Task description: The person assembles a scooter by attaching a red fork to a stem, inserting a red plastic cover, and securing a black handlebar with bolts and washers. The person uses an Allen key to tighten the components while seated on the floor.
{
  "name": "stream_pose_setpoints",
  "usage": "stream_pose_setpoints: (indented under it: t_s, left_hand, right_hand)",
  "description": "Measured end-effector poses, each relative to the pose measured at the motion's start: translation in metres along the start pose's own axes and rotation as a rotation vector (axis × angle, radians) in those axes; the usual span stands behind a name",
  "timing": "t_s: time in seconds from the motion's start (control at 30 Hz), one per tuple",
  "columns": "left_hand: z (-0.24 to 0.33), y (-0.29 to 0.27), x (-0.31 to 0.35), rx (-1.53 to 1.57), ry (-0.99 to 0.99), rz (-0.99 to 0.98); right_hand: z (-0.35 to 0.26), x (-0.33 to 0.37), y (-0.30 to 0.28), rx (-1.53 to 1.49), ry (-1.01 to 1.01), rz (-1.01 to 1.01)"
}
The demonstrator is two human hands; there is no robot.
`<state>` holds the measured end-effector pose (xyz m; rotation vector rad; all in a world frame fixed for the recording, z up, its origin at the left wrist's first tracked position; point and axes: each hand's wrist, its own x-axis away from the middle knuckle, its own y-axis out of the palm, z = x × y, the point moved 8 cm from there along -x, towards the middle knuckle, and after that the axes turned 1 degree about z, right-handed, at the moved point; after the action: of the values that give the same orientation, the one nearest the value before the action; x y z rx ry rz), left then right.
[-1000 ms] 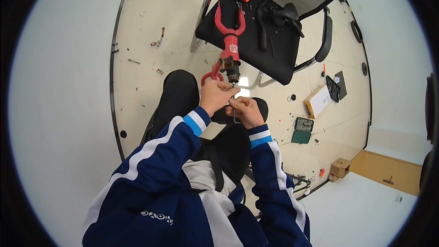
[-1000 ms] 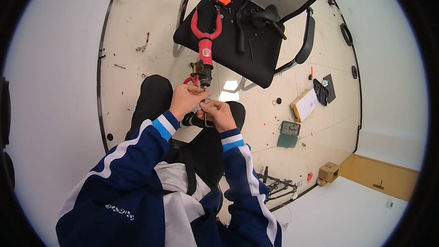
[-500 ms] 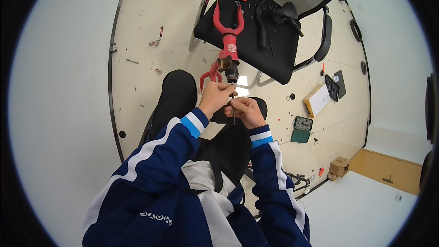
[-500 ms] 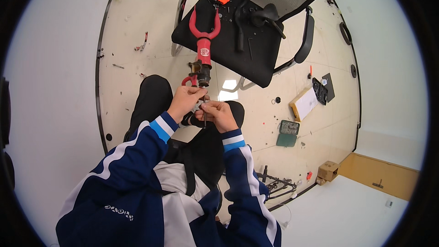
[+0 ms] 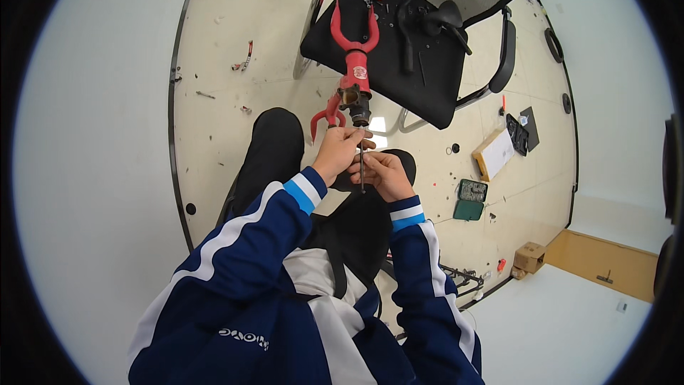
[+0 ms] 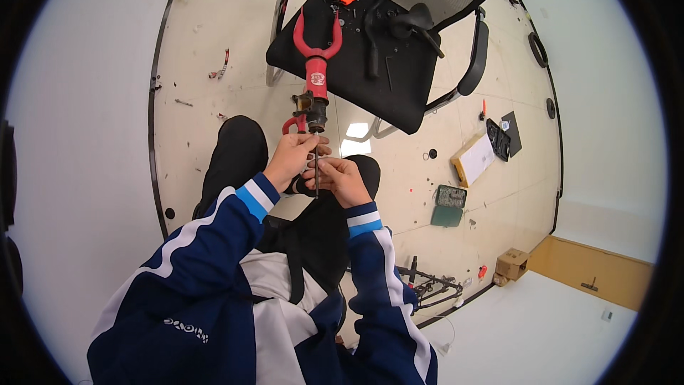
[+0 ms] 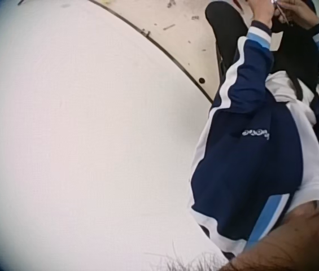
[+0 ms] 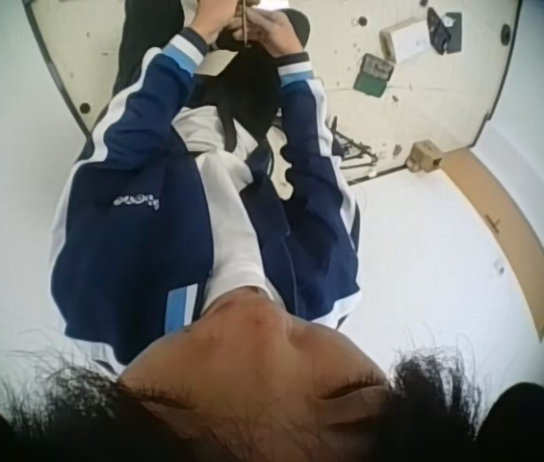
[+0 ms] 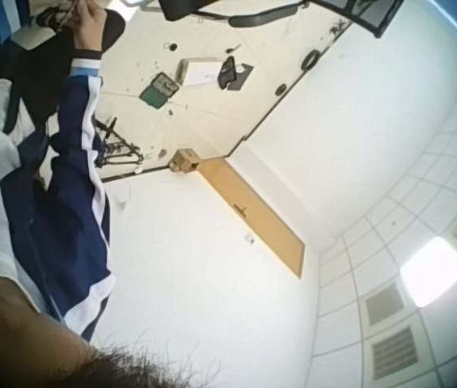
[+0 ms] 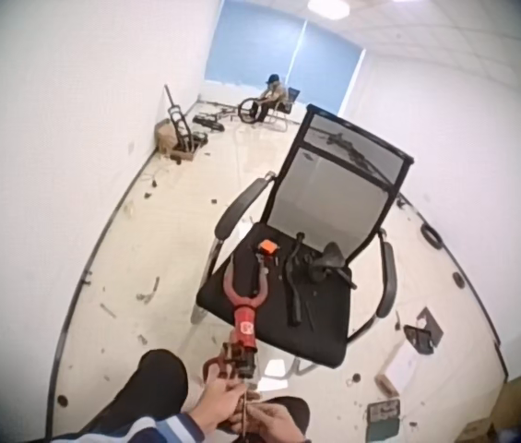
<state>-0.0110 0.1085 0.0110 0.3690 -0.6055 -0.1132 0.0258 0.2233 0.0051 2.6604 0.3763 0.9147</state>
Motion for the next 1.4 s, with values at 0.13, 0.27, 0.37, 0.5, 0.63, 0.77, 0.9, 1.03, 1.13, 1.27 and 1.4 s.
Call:
stream_pose_setpoints:
  t_s: [0.13,0.27,0.37,0.5,0.63,0.77,0.9,1.03,1.13,1.27,1.4]
  left_hand:
    - [0.0,-0.012,-0.007,-0.157,0.107,0.057]
    - [0.004,-0.018,0.001,-0.203,0.136,0.152]
    - [0.005,-0.017,-0.003,-0.22,0.137,0.157]
    - [-0.001,-0.015,-0.006,-0.159,0.088,0.073]
    - [0.002,-0.004,0.002,-0.021,-0.037,-0.03]
    - [-0.004,-0.01,-0.003,-0.053,0.033,-0.06]
    - [0.008,-0.021,-0.002,-0.248,0.15,0.085]
    - [0.015,-0.02,-0.002,-0.259,0.192,0.132]
    - [0.005,-0.021,-0.007,-0.121,0.163,0.116]
    - [-0.001,-0.016,-0.004,-0.062,-0.014,0.035]
    - [-0.005,-0.019,-0.007,-0.123,0.046,-0.04]
  right_hand:
    - [-0.001,-0.004,-0.006,-0.083,-0.019,0.024]
    - [0.004,-0.004,-0.012,-0.007,-0.044,0.119]
    - [0.002,-0.008,-0.012,0.049,-0.085,0.114]
    - [0.001,-0.008,-0.002,-0.075,-0.033,0.058]
    - [-0.001,-0.005,0.004,-0.111,0.006,-0.078]
    - [0.002,-0.002,0.005,-0.081,-0.014,-0.062]
    - [0.002,-0.007,-0.004,-0.059,-0.038,0.017]
    - [0.006,-0.015,-0.014,-0.016,-0.102,0.043]
    - [-0.001,-0.01,0.001,-0.085,-0.035,0.028]
    - [-0.002,-0.003,0.016,-0.127,0.042,-0.136]
    - [0.001,0.0,0.006,0.007,0.029,-0.024]
